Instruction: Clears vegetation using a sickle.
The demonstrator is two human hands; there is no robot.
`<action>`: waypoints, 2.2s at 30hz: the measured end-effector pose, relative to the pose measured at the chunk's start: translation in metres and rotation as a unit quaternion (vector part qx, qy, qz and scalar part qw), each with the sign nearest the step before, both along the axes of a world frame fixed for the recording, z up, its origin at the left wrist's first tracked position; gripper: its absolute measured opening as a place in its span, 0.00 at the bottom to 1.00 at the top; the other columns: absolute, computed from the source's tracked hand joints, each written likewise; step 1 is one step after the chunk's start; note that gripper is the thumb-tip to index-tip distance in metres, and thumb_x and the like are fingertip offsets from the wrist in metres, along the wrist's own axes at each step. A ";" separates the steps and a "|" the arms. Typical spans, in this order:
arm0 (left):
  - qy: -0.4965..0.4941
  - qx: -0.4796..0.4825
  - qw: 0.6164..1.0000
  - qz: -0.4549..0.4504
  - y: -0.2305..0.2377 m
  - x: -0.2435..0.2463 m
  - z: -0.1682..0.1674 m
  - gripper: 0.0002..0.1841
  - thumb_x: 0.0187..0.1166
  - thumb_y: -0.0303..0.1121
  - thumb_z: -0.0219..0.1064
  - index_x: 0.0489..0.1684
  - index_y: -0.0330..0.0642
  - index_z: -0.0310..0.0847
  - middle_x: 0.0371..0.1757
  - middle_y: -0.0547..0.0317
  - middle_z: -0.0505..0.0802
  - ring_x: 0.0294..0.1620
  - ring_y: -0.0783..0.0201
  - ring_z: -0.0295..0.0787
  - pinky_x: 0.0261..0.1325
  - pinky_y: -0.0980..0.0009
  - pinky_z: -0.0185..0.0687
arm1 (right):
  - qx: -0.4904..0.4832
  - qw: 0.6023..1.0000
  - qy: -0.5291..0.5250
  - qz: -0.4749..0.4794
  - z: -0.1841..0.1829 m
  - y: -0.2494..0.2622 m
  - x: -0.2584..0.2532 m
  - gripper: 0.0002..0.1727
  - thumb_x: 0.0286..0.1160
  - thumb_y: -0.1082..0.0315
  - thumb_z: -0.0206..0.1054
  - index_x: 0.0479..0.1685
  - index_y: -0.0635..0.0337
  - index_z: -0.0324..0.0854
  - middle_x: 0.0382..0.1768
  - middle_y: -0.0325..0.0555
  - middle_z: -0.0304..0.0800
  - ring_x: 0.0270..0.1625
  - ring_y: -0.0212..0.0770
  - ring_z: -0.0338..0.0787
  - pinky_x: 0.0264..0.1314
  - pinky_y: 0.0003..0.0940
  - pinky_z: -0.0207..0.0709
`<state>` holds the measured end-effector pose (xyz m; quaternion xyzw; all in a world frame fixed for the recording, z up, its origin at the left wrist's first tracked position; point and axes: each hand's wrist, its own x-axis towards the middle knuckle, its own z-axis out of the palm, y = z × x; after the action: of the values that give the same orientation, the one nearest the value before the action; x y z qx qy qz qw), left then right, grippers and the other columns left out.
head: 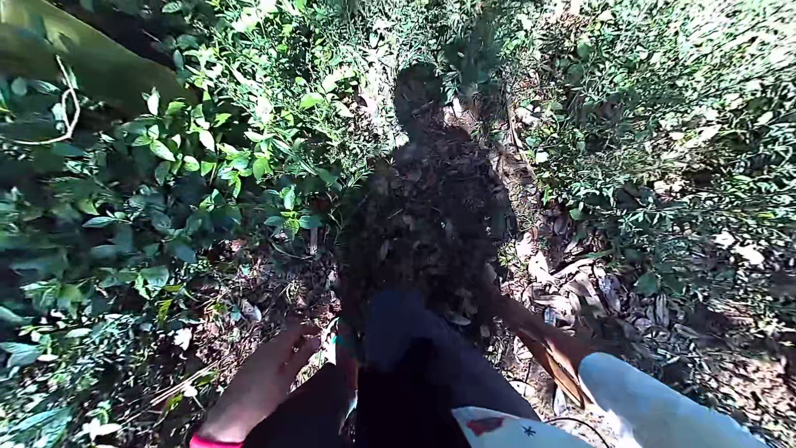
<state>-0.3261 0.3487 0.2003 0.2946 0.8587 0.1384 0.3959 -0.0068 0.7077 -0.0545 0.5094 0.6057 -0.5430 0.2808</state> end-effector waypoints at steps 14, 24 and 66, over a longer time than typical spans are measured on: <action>-0.024 -0.027 0.999 0.018 0.004 -0.004 -0.001 0.23 0.90 0.46 0.55 0.72 0.40 0.80 0.59 0.42 0.92 0.58 0.46 0.91 0.65 0.41 0.81 | 0.022 0.998 -0.025 0.058 -0.026 -0.011 0.036 0.31 0.83 0.60 0.69 0.81 0.64 0.68 0.58 0.69 0.84 0.48 0.60 0.89 0.55 0.61 0.81; -0.020 -0.040 0.999 0.008 0.009 -0.010 -0.005 0.24 0.91 0.47 0.53 0.71 0.38 0.80 0.56 0.39 0.92 0.56 0.42 0.91 0.64 0.38 0.80 | 0.098 0.986 0.046 -0.128 0.008 0.014 -0.035 0.28 0.85 0.70 0.60 0.80 0.73 0.62 0.56 0.68 0.83 0.49 0.55 0.88 0.55 0.53 0.83; -0.034 -0.060 0.997 0.025 0.026 0.003 -0.007 0.22 0.92 0.45 0.54 0.71 0.38 0.80 0.60 0.40 0.91 0.59 0.45 0.90 0.67 0.41 0.80 | 0.019 0.997 0.068 -0.006 -0.027 0.001 -0.071 0.30 0.84 0.62 0.64 0.81 0.69 0.66 0.58 0.68 0.84 0.48 0.56 0.88 0.56 0.55 0.82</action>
<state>-0.3232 0.3744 0.1937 0.2438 0.8588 0.1066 0.4378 -0.0778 0.7091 -0.0818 0.4804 0.6307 -0.5660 0.2260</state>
